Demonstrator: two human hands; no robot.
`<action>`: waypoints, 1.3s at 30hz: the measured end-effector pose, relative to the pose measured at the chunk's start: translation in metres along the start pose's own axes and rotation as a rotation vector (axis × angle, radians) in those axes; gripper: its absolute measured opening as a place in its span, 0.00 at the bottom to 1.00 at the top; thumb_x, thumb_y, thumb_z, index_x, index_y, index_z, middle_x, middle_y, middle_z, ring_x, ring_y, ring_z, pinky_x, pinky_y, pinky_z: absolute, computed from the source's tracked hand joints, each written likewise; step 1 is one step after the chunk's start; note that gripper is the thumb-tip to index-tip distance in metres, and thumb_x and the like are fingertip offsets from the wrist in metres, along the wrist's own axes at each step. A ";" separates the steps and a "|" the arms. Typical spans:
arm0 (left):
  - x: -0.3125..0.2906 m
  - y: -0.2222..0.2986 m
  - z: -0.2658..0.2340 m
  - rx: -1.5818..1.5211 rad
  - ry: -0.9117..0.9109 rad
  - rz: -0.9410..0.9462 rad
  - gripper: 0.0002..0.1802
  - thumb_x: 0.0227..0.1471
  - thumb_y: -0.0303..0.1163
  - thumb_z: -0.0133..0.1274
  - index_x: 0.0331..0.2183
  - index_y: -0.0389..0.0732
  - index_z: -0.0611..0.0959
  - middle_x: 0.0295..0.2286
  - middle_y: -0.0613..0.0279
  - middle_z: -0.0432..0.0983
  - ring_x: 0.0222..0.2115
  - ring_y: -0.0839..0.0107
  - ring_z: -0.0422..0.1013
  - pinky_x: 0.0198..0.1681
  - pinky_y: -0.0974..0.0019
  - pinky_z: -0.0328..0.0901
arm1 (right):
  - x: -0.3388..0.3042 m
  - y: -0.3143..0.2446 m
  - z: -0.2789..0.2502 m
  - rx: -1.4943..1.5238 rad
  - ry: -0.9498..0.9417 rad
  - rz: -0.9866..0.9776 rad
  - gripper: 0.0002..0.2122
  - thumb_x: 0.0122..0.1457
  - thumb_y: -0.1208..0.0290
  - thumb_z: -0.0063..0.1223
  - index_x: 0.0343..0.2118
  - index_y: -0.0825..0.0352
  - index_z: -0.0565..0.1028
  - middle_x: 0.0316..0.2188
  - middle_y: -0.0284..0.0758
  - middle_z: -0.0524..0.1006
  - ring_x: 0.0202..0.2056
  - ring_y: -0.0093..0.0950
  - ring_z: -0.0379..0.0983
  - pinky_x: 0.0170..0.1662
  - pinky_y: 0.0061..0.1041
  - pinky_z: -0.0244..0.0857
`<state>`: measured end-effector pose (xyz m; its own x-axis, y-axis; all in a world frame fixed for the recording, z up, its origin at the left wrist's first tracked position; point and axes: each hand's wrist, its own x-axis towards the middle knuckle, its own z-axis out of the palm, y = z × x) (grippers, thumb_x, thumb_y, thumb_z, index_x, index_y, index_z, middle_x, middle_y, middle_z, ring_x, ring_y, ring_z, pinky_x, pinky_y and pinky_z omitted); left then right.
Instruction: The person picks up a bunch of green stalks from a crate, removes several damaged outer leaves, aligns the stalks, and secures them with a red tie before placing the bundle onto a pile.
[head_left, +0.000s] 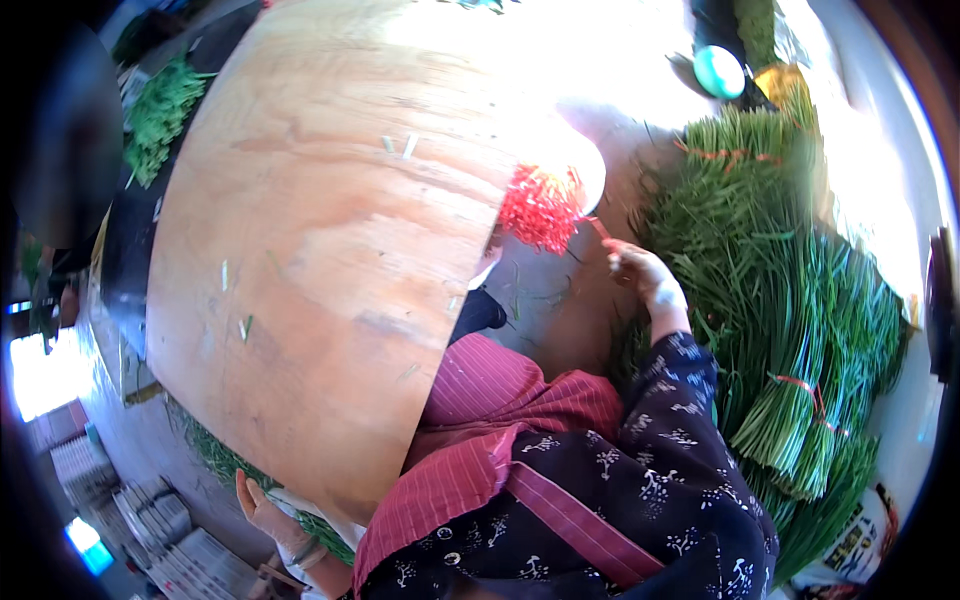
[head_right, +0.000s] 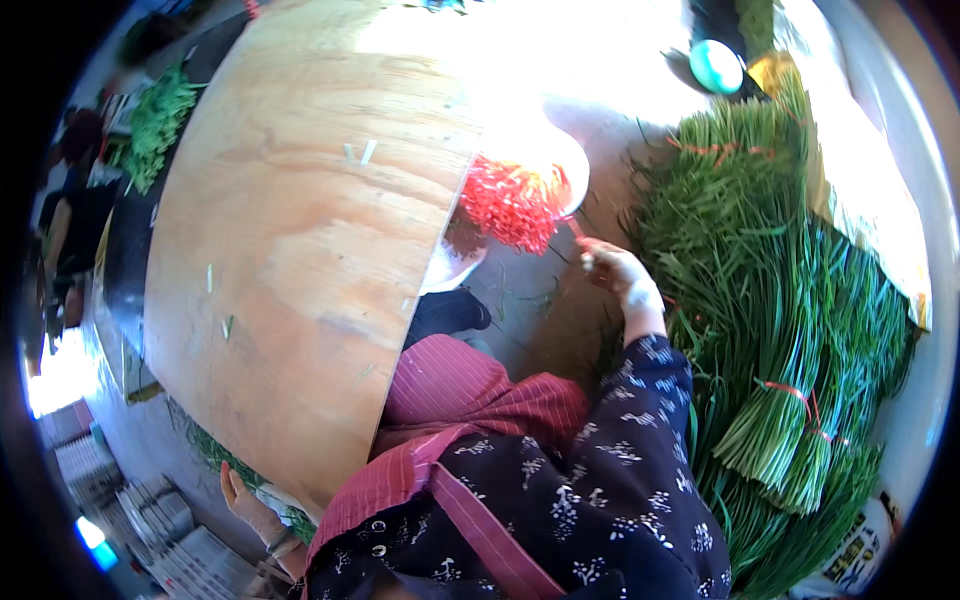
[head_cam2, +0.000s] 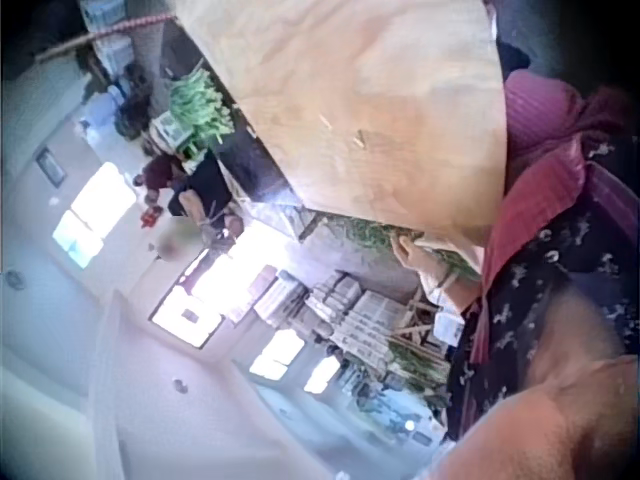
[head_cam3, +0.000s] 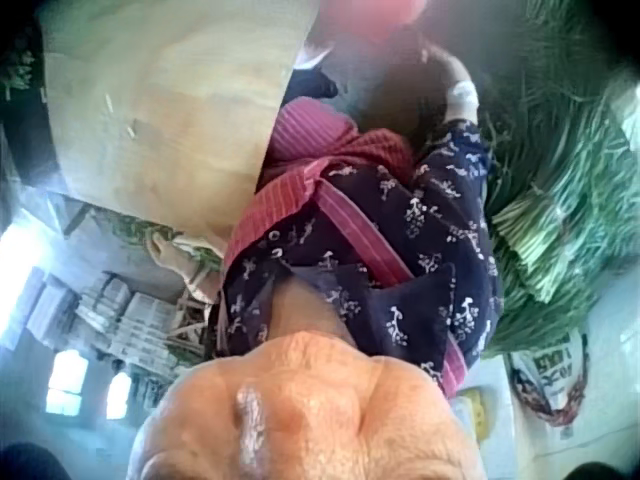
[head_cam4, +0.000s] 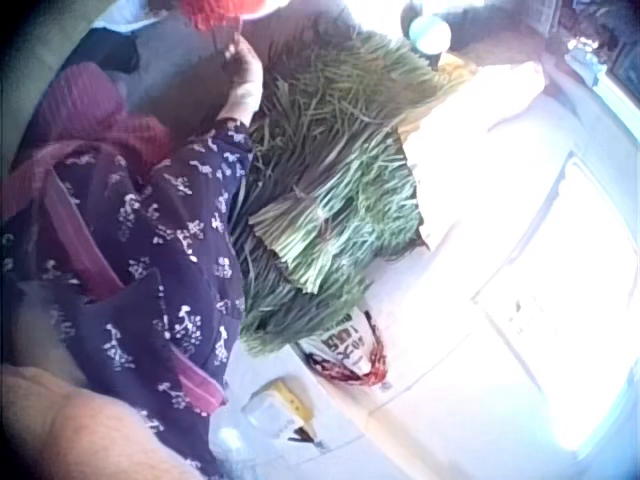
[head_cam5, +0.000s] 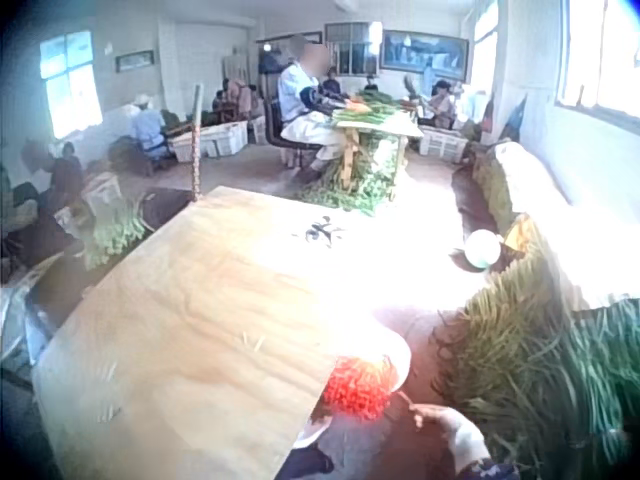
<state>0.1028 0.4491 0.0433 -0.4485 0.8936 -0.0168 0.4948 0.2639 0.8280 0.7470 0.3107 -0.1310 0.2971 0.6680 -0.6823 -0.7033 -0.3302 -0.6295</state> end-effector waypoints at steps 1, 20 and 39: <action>-0.003 -0.003 -0.004 0.027 0.029 0.012 0.17 0.55 0.28 0.42 0.45 0.30 0.71 0.44 0.57 0.68 0.44 0.71 0.63 0.50 0.70 0.55 | -0.006 -0.009 0.005 0.223 -0.081 -0.151 0.15 0.55 0.66 0.50 0.44 0.65 0.68 0.24 0.21 0.71 0.24 0.14 0.66 0.31 0.18 0.61; -0.094 -0.136 -0.124 -0.135 0.390 -0.132 0.17 0.53 0.25 0.44 0.46 0.33 0.71 0.43 0.59 0.69 0.42 0.74 0.65 0.48 0.73 0.57 | -0.068 0.031 0.359 0.045 -0.480 -0.005 0.13 0.60 0.66 0.39 0.41 0.69 0.67 0.37 0.38 0.73 0.36 0.28 0.71 0.42 0.29 0.66; -0.240 -0.200 -0.175 0.232 0.863 -0.520 0.15 0.45 0.29 0.53 0.39 0.38 0.77 0.38 0.56 0.73 0.41 0.64 0.68 0.45 0.67 0.61 | 0.086 0.106 0.602 -1.515 -1.014 -1.005 0.26 0.52 0.63 0.52 0.51 0.71 0.62 0.44 0.44 0.70 0.39 0.28 0.70 0.43 0.24 0.63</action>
<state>-0.0189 0.1185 -0.0200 -0.9839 0.1087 0.1416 0.1773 0.6885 0.7032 0.3088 0.7349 -0.0330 -0.5986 0.7969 0.0808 0.5612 0.4892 -0.6676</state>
